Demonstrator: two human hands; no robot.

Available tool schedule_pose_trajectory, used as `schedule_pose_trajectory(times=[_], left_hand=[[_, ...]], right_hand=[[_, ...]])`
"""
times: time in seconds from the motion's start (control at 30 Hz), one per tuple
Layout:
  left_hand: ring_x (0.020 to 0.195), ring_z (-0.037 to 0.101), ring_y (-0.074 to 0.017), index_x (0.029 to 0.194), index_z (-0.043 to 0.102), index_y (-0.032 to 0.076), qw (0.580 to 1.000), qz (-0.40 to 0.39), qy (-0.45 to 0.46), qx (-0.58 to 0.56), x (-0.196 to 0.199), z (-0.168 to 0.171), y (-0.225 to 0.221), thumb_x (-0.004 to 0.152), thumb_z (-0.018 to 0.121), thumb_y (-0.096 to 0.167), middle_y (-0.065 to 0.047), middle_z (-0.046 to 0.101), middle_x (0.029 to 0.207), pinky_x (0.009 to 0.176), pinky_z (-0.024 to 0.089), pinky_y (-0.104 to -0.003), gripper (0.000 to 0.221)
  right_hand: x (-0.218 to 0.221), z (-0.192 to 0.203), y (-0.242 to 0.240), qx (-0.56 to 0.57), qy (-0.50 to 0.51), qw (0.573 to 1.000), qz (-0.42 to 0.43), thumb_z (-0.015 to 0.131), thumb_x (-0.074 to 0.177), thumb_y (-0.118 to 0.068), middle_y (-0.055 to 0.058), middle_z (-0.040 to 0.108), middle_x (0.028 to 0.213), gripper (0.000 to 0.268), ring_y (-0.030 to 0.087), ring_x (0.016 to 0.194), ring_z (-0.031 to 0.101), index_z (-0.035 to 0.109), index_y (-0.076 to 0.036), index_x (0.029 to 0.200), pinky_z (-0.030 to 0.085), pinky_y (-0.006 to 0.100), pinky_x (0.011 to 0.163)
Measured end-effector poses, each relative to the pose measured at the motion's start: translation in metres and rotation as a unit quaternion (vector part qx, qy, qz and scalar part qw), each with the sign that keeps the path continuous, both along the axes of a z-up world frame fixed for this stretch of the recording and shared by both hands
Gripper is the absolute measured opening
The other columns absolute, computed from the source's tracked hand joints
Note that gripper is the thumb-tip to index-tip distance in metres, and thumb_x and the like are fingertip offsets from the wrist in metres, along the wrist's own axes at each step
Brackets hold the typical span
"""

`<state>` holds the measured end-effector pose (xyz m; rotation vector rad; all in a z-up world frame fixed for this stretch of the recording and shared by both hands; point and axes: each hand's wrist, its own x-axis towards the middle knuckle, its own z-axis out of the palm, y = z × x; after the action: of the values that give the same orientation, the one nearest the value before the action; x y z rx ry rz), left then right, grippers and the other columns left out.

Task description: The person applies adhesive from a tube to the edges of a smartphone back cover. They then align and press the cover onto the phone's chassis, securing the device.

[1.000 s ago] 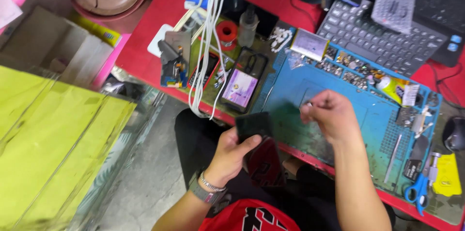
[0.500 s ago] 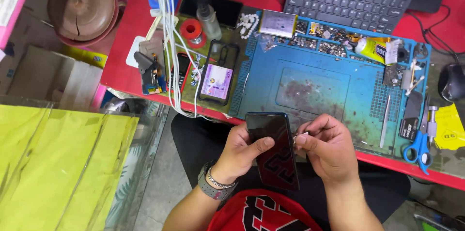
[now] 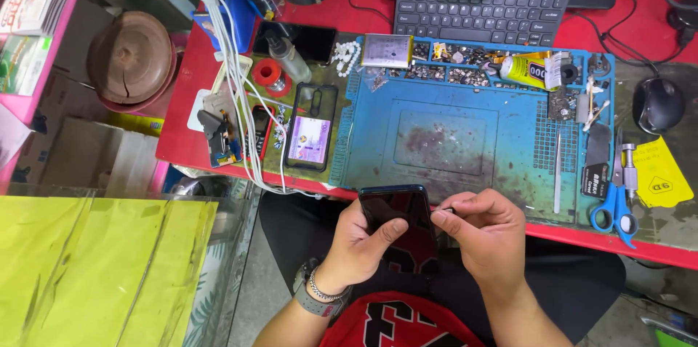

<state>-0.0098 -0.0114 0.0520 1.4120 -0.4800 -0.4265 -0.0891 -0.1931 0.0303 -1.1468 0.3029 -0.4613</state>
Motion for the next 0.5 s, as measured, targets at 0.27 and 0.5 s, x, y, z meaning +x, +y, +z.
schedule_pose_trajectory(times=[0.27,0.5], left_hand=[[0.086,0.068,-0.0156,0.099,0.068,0.009,1.0,0.007,-0.017,0.014,-0.005,0.004,-0.007,0.096,0.07,0.036,-0.002,0.07,0.091,0.075,0.056,-0.032,0.028],[0.098,0.073,-0.0192,0.114,0.071,0.007,0.999,-0.004,-0.016,0.043,-0.006,0.015,-0.011,0.094,0.07,0.037,-0.006,0.076,0.106,0.083,0.06,-0.033,0.036]], right_hand=[[-0.01,-0.019,0.0,0.005,-0.035,0.999,-0.04,0.079,0.076,0.012,0.016,0.076,0.089,0.027,0.024,0.086,0.077,0.068,-0.012,0.083,0.065,0.031,0.074],[-0.011,-0.041,0.007,0.027,-0.075,0.993,-0.087,0.075,0.08,0.013,0.016,0.075,0.09,0.025,0.023,0.086,0.075,0.067,-0.01,0.087,0.063,0.032,0.079]])
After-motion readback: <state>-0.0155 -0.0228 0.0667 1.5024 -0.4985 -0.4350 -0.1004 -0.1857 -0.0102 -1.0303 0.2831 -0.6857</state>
